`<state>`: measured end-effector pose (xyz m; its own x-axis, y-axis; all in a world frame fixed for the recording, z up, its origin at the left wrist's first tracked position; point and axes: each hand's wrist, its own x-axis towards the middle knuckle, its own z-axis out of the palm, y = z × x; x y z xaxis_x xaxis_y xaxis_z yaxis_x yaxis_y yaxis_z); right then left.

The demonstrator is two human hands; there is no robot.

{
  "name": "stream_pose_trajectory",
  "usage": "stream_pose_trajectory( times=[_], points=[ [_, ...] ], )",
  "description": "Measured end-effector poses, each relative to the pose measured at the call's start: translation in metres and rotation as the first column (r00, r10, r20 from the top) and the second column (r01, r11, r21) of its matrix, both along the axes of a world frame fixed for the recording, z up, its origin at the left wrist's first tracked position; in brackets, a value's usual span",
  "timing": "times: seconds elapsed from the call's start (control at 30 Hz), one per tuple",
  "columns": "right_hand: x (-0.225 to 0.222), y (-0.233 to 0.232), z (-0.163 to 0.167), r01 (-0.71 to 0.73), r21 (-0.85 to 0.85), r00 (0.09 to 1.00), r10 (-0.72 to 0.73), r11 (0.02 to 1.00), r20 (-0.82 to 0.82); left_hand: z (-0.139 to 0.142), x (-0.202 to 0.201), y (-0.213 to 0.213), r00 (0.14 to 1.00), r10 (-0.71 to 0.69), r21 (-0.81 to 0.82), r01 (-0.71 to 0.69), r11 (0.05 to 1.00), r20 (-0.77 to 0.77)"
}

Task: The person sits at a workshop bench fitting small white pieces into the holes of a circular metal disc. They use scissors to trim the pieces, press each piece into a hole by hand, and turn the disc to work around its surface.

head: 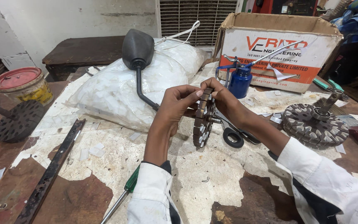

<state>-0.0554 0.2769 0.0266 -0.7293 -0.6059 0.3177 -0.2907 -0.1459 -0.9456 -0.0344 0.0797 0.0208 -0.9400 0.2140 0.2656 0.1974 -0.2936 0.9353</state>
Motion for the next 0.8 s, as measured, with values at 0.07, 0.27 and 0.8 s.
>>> stream_pose_trajectory(
  times=[0.07, 0.27, 0.8],
  points=[
    [0.001, 0.003, 0.0, -0.02, -0.011, 1.0, 0.02, 1.0, -0.006, -0.001, -0.002, 0.001, 0.999, -0.027, -0.005, 0.027, 1.0, -0.039],
    [0.001, 0.007, -0.001, -0.089, -0.014, 0.992, 0.087, 0.996, -0.092, -0.005, -0.005, 0.003, 0.996, -0.052, -0.037, 0.05, 0.998, -0.071],
    [0.005, 0.007, 0.002, -0.084, 0.053, 0.986, 0.091, 0.995, -0.143, 0.002, 0.003, 0.006, 0.997, -0.067, -0.078, 0.064, 0.995, -0.048]
  ],
)
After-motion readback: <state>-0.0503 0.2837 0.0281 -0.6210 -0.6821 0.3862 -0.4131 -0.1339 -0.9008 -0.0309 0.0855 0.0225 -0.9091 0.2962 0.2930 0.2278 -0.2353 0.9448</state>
